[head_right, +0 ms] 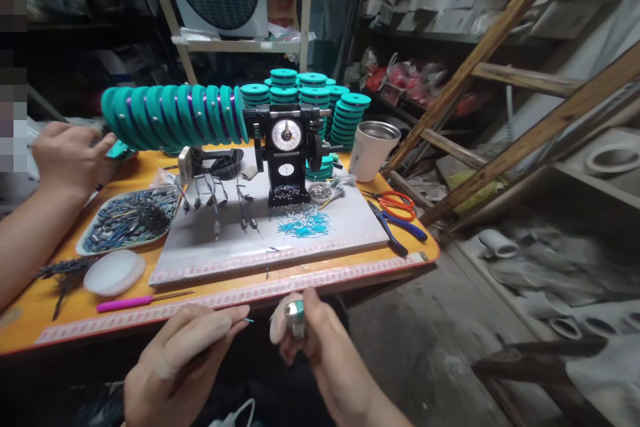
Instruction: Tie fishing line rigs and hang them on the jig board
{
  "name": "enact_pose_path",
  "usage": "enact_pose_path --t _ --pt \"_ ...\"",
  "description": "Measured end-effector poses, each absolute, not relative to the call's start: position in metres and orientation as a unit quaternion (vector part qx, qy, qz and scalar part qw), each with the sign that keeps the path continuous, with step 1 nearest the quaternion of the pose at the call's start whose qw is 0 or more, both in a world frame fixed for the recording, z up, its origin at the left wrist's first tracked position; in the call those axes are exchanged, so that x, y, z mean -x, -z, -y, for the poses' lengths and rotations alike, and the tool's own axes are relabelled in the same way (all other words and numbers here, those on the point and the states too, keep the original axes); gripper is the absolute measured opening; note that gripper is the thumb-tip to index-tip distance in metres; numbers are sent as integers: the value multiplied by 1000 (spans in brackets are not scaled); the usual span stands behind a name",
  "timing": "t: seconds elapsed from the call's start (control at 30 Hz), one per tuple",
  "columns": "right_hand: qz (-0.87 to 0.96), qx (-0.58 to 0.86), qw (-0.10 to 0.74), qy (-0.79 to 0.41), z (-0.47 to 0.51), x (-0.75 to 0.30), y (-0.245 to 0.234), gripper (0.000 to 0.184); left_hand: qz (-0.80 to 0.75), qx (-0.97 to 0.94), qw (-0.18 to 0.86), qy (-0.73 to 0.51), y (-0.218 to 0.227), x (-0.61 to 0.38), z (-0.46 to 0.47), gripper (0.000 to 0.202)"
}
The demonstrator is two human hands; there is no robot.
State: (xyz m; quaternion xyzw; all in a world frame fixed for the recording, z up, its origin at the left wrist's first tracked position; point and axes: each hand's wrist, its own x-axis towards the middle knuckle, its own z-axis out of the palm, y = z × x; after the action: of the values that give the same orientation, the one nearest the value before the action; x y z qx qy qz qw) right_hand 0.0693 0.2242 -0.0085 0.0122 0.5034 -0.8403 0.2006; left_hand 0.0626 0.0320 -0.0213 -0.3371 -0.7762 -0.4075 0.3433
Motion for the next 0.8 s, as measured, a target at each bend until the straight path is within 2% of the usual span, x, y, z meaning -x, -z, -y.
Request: enact_pose_path --t 0.1,0.2,0.43,0.6,0.7,0.77,0.8 --pt "-347 -84 302 884 -202 -79 22 63 789 379 330 353 28 -62 -24 55" --pt "-245 -107 357 895 -192 -83 33 63 793 386 317 349 34 -63 -20 55" --pt "-189 -121 382 896 -184 -86 40 62 788 406 310 345 34 -66 -18 63" --pt "-184 -129 410 884 -182 -87 40 64 795 407 302 333 32 -63 -19 60" --pt "-208 -105 372 899 -189 -90 30 68 793 381 309 362 29 -62 -24 59" --pt "-312 -69 274 907 -202 -88 20 69 787 332 301 424 28 -63 -28 55" --pt "-399 -47 194 895 -213 -84 14 68 782 298 295 462 27 -64 -31 53"
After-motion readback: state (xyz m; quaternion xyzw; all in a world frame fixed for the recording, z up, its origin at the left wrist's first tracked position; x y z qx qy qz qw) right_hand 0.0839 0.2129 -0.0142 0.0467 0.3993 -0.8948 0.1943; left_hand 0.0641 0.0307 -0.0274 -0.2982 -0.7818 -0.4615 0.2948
